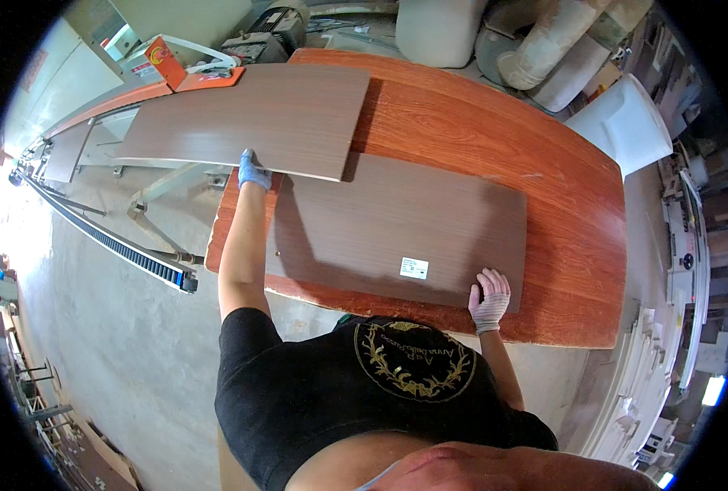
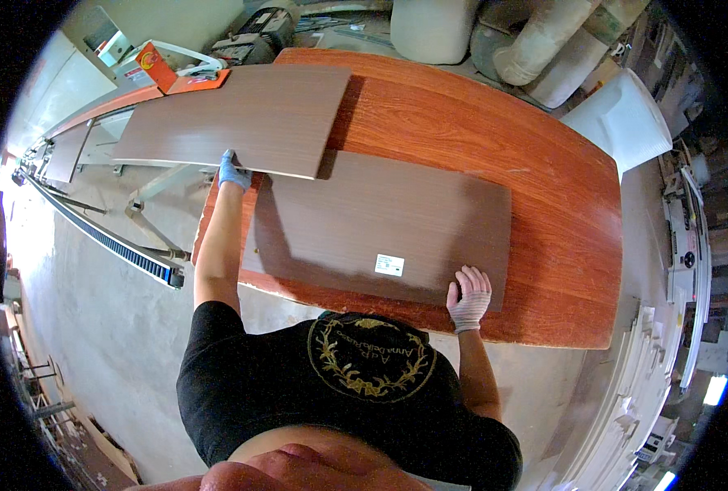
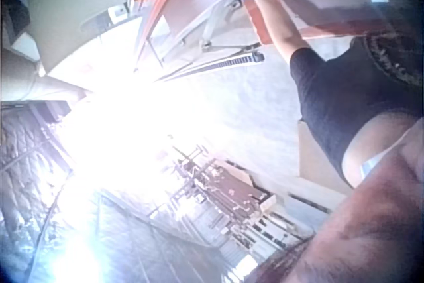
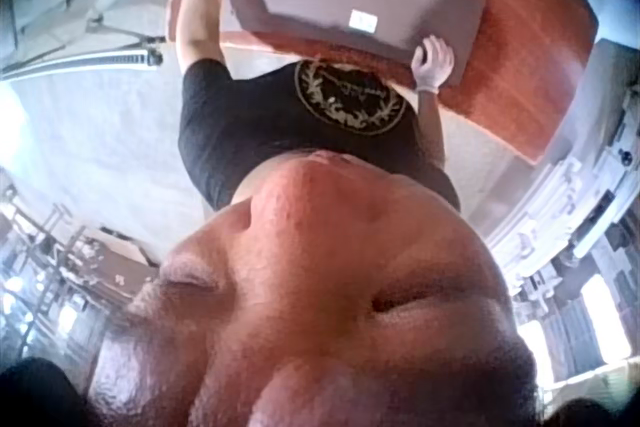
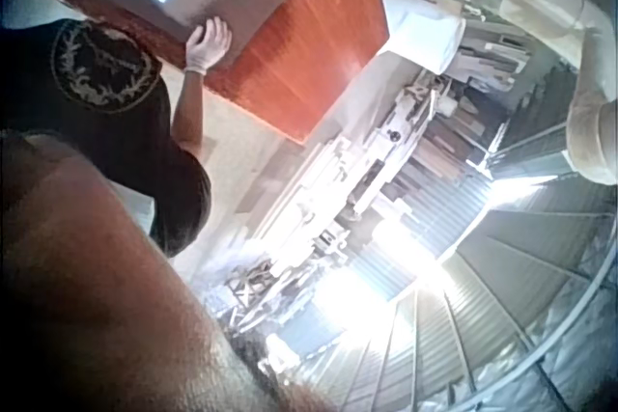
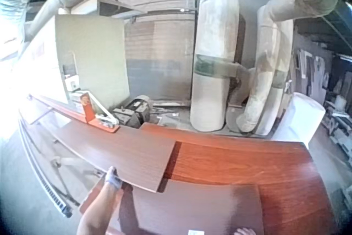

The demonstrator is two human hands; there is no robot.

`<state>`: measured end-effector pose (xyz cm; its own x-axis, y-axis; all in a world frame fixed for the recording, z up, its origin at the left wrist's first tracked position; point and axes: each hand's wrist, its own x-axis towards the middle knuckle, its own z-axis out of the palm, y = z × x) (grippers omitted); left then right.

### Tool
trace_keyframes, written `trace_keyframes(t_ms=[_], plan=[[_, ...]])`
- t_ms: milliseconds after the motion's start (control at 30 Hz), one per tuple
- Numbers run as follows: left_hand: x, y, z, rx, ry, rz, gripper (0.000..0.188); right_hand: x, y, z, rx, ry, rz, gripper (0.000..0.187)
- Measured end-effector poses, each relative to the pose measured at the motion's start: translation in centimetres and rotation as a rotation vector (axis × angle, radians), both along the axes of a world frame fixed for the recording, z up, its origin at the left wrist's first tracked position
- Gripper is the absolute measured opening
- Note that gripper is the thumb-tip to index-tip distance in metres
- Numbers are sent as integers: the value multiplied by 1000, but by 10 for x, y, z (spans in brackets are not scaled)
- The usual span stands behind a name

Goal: The person repeatedly picks up brown rectangular wood panels from a stack, carries them to a workbench, places them down, and returns to the stack. The person also briefly uses a small tool to scrape or mark a panel on the workbench.

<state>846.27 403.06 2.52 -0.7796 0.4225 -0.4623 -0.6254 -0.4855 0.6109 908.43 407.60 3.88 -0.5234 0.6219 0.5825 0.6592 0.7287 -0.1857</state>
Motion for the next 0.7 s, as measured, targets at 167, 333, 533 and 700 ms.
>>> trace_keyframes(t_ms=[167, 333, 533, 700], plan=[[10, 6, 7, 69, -13, -33, 26, 3, -2, 0, 7, -1, -14, 23], [29, 9, 5, 76, -47, -65, 30, 3, 0, 1, 15, 12, -2, 23], [103, 28, 16, 34, -93, -114, 33, 6, -2, 4, -6, 43, 10, 24], [180, 32, 21, 10, -221, -169, 42, 10, 7, 0, -188, 178, -42, 38]])
